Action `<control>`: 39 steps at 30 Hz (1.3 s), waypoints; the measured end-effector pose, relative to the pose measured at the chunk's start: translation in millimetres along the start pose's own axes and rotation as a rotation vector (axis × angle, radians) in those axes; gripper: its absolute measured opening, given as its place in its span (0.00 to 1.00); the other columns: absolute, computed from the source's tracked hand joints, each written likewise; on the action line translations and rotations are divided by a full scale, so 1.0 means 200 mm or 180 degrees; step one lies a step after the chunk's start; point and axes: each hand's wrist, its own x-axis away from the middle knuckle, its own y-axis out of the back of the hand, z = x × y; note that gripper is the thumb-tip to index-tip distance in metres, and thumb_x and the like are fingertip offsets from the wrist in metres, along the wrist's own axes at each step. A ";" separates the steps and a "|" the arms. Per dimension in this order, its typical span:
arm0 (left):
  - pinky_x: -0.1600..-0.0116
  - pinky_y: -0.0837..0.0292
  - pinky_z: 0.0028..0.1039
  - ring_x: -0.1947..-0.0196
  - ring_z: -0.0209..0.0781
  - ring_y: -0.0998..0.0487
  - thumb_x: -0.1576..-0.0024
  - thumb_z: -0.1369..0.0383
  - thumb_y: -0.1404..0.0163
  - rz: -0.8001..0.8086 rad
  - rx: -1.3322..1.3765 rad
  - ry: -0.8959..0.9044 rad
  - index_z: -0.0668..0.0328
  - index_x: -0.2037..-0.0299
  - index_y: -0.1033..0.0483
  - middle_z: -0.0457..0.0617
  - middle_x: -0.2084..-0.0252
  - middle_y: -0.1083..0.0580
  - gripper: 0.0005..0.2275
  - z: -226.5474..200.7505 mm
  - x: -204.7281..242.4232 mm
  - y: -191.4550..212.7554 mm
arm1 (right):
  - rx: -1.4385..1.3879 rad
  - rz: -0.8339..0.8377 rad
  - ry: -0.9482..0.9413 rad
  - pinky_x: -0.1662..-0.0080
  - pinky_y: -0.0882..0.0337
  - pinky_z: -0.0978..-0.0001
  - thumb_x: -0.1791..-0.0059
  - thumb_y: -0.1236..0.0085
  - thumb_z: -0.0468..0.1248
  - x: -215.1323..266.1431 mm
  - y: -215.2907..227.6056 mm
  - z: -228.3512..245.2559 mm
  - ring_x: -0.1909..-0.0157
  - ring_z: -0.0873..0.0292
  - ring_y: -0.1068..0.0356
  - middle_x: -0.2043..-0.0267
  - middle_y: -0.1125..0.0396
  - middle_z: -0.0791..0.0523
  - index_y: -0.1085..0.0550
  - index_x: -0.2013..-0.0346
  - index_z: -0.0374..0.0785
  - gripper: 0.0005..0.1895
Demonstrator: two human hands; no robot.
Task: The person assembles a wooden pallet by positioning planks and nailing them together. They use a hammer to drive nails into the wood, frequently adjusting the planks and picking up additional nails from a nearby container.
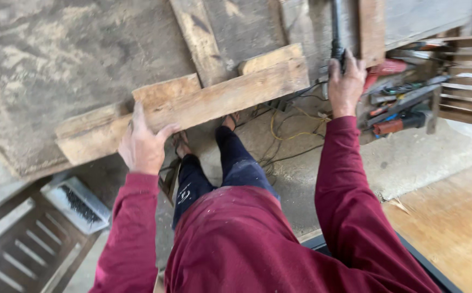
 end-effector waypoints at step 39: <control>0.65 0.25 0.38 0.69 0.50 0.21 0.55 0.54 0.31 0.0989 -0.0898 -0.1265 0.58 0.31 0.35 0.53 0.69 0.24 0.42 0.26 -0.15 0.11 | -0.0285 0.1898 0.2367 0.25 0.56 0.40 0.53 0.28 0.61 0.52 -0.72 0.76 0.19 0.45 0.57 0.20 0.55 0.46 0.50 0.23 0.41 0.57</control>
